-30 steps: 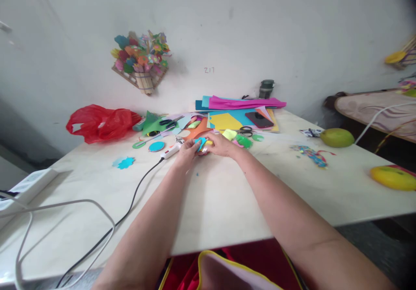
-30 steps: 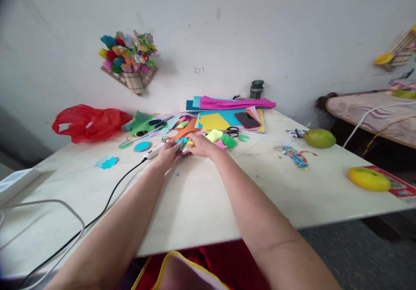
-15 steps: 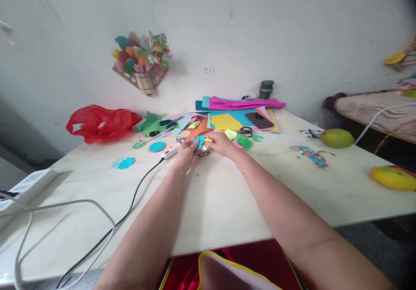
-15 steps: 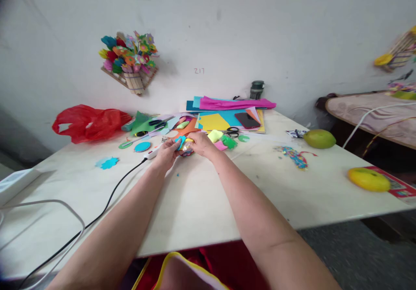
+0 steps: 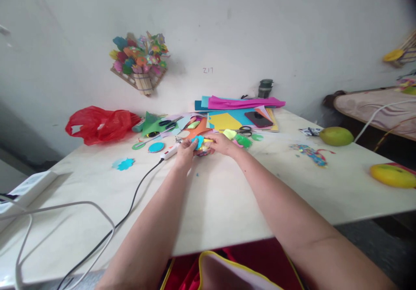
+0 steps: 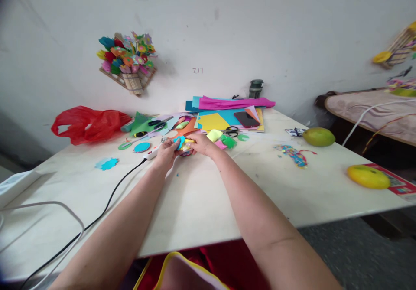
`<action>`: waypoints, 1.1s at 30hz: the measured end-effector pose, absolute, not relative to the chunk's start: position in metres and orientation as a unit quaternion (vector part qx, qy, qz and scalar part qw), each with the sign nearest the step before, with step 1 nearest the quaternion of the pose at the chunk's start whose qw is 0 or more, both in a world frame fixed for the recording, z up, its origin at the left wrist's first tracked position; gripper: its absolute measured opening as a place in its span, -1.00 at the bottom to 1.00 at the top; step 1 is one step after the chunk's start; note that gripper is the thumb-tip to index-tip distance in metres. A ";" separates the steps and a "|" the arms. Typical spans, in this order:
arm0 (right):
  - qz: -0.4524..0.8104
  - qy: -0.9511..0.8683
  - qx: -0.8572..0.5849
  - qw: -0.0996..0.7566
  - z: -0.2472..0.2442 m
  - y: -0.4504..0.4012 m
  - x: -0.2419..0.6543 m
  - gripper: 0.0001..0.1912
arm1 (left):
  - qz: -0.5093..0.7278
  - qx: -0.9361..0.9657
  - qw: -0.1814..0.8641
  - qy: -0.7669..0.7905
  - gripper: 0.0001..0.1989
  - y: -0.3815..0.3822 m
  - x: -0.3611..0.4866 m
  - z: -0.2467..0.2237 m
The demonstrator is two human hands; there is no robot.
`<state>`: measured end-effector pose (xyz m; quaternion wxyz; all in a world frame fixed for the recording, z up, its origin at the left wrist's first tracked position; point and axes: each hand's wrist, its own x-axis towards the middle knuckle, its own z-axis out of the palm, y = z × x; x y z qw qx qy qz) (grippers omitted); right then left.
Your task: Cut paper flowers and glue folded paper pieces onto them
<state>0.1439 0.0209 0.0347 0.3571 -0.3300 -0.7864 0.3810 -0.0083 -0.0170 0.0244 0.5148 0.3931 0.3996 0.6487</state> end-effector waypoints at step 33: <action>0.435 -0.689 -0.385 0.433 0.039 0.014 0.133 -0.85 | 0.692 0.389 0.438 0.422 -0.66 -0.016 0.001 0.027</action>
